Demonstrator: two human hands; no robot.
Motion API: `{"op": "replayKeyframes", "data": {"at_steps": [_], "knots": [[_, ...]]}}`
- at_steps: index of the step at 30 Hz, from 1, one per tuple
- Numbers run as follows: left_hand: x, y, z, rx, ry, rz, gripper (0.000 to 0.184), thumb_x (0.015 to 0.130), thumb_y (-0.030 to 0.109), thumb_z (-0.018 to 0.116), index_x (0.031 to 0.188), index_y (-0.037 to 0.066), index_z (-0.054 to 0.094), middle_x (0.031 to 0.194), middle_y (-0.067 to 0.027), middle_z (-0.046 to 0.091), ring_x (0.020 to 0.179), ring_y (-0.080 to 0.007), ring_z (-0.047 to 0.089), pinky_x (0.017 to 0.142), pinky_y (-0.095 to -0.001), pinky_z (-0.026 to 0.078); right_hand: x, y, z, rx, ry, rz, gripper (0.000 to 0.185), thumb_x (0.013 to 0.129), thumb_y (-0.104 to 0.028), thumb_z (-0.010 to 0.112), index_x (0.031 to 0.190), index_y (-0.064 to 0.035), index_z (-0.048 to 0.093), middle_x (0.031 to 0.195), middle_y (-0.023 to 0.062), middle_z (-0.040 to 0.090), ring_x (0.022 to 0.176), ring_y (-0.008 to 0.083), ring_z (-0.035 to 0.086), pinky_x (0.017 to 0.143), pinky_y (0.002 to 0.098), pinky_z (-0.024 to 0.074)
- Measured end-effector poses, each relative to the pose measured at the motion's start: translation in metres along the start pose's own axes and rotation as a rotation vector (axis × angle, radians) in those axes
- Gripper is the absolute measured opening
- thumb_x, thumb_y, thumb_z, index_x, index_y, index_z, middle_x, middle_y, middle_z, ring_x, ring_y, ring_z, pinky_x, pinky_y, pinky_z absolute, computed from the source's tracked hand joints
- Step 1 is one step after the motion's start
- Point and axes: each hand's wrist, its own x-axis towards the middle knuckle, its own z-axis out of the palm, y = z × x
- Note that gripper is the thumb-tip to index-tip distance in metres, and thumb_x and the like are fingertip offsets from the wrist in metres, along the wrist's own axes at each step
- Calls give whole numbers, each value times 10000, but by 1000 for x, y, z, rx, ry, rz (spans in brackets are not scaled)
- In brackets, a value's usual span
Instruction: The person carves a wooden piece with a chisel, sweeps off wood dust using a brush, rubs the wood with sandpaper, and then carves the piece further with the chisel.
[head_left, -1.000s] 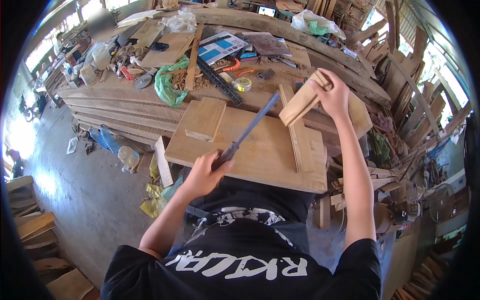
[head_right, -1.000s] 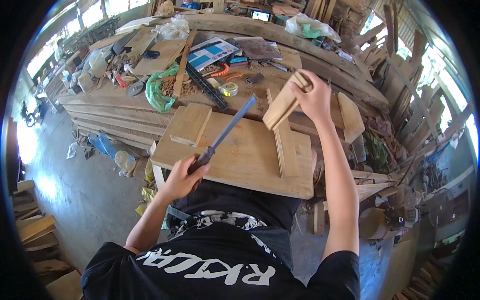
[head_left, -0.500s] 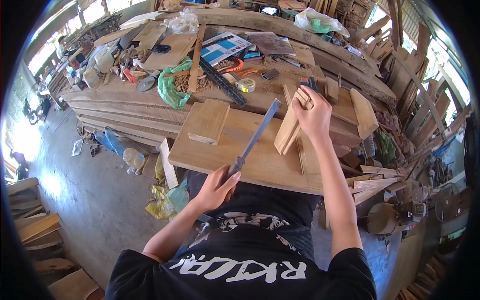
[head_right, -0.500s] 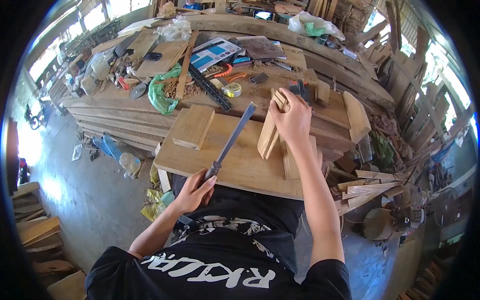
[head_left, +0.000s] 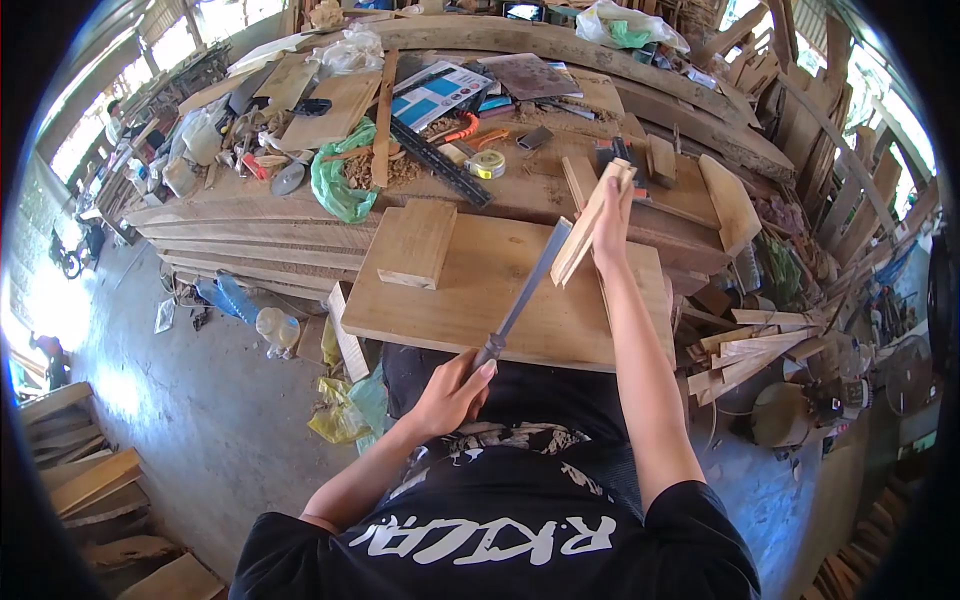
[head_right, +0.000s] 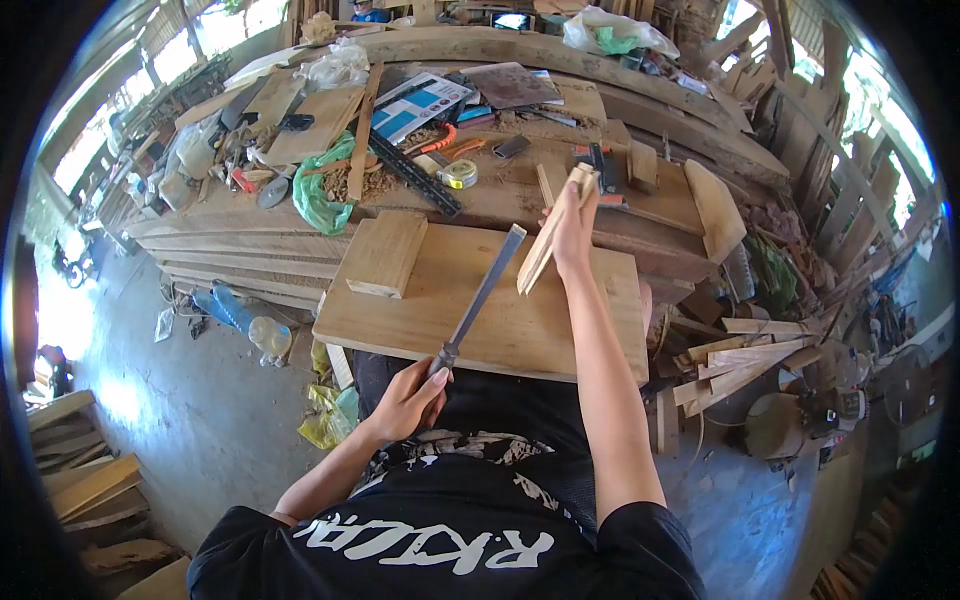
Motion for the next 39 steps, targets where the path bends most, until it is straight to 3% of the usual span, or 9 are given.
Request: {"op": "replayKeyframes", "data": {"at_steps": [2, 5, 6, 9, 15, 31, 37, 38, 39], "knots": [[1, -5, 2, -7, -24, -16, 357, 1029, 386, 442, 960, 37, 472, 597, -11, 489, 461, -82, 478, 436, -231, 370, 5, 8, -17, 55, 20, 72, 568, 980, -566, 398, 1329, -120, 358, 953, 61, 488, 674, 147, 525, 563, 308, 491], [3, -12, 3, -59, -92, -85, 363, 1036, 386, 423, 1035, 27, 478, 598, -15, 490, 451, -79, 464, 430, -220, 357, 5, 24, -35, 261, 66, 212, 551, 955, -628, 389, 1186, -133, 461, 875, 66, 504, 669, 169, 526, 584, 362, 489], [4, -12, 4, -69, -107, -117, 373, 1036, 395, 422, 1037, 27, 478, 597, -13, 487, 451, -80, 464, 430, -220, 363, 7, 31, -40, 316, 72, 235, 520, 963, -616, 385, 1128, -130, 471, 859, 64, 505, 653, 185, 517, 584, 375, 478], [9, -16, 5, -81, -152, -170, 395, 1034, 417, 417, 1034, 27, 482, 599, -12, 482, 452, -83, 467, 428, -225, 378, 9, 42, -46, 439, 39, 246, 569, 969, -639, 337, 1167, -117, 447, 892, 69, 491, 648, 188, 511, 569, 358, 475], [15, -13, 9, -38, -169, -200, 410, 1036, 407, 410, 991, 8, 494, 595, -21, 482, 449, -100, 477, 429, -254, 395, 6, 40, -46, 557, 84, 290, 476, 980, -585, 375, 1079, -129, 469, 816, 77, 510, 642, 228, 499, 559, 381, 433], [31, -10, 18, -51, -210, -193, 417, 1043, 436, 350, 1036, 40, 477, 610, -39, 481, 434, -122, 473, 424, -247, 408, 16, 59, -57, 480, -48, 309, 571, 916, -683, 417, 1140, -158, 427, 827, 27, 469, 657, 173, 474, 520, 354, 421], [36, -12, 19, -93, -223, -200, 442, 1036, 466, 352, 1042, 42, 477, 596, -37, 477, 430, -123, 481, 414, -250, 410, 4, 42, -51, 350, -119, 186, 515, 958, -588, 426, 1324, -233, 349, 852, 36, 474, 568, 186, 522, 487, 351, 475], [38, -10, 20, -77, -211, -207, 451, 1033, 476, 353, 1042, 42, 477, 598, -35, 479, 430, -122, 485, 414, -250, 413, -3, 40, -46, 286, -99, 152, 406, 972, -561, 420, 1198, -225, 391, 858, 38, 508, 607, 210, 538, 490, 387, 469], [42, -7, 22, -62, -200, -215, 461, 1030, 487, 355, 1042, 42, 478, 600, -34, 482, 431, -122, 489, 414, -251, 415, -4, 43, -45, 256, -87, 152, 394, 974, -551, 426, 1202, -232, 384, 860, 38, 510, 609, 208, 541, 493, 383, 472]]}}
